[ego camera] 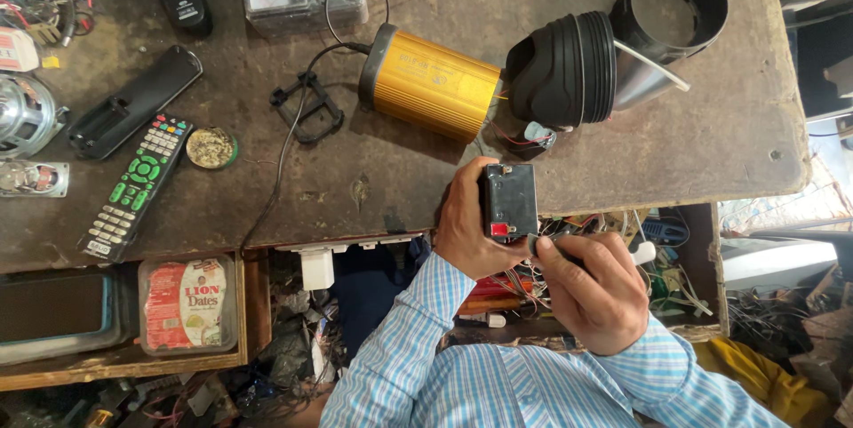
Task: The person solders a small component on the workbench using a soldering iron, then handles a small battery pack, scraping and prying at its casing with a flat metal tool while working over a cluttered repair bench. They repeatedly turn and work on the battery pack throughout the episode.
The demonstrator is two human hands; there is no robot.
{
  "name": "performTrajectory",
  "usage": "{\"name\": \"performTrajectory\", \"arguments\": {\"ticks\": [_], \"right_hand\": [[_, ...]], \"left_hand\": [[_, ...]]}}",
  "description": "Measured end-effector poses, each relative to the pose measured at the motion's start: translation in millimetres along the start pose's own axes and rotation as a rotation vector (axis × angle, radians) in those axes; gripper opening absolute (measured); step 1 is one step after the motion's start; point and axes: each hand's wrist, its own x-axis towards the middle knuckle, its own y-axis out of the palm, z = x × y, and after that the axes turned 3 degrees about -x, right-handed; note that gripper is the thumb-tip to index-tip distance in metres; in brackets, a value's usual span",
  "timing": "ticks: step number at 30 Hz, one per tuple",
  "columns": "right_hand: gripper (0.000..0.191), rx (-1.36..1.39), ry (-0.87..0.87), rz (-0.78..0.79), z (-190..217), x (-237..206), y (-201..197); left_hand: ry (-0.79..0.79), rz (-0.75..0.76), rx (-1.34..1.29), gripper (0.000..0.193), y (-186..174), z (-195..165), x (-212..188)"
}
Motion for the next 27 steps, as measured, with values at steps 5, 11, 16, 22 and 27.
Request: {"name": "performTrajectory", "arguments": {"ticks": [5, 11, 16, 22, 27], "right_hand": [[0.036, 0.004, -0.012, -0.036, -5.2, -3.7, 4.0], [0.036, 0.036, -0.022, -0.071, -12.3, -4.1, 8.1], [0.039, 0.082, -0.014, 0.016, -14.6, 1.4, -1.0], [0.035, 0.098, 0.009, 0.200, -16.1, 20.1, -24.5], [0.025, 0.059, 0.121, 0.355, -7.2, 40.4, -39.6]], "left_hand": [[0.005, -0.004, 0.016, 0.105, -0.2, -2.0, 1.3], [-0.009, 0.003, 0.011, 0.104, 0.7, -0.7, 0.9], [0.001, 0.049, 0.002, 0.105, -7.6, -8.1, 4.6], [0.078, 0.199, -0.016, 0.111, -43.9, -31.7, 10.7], [0.038, 0.271, -0.021, 0.103, -56.0, -42.3, 28.4]]}}
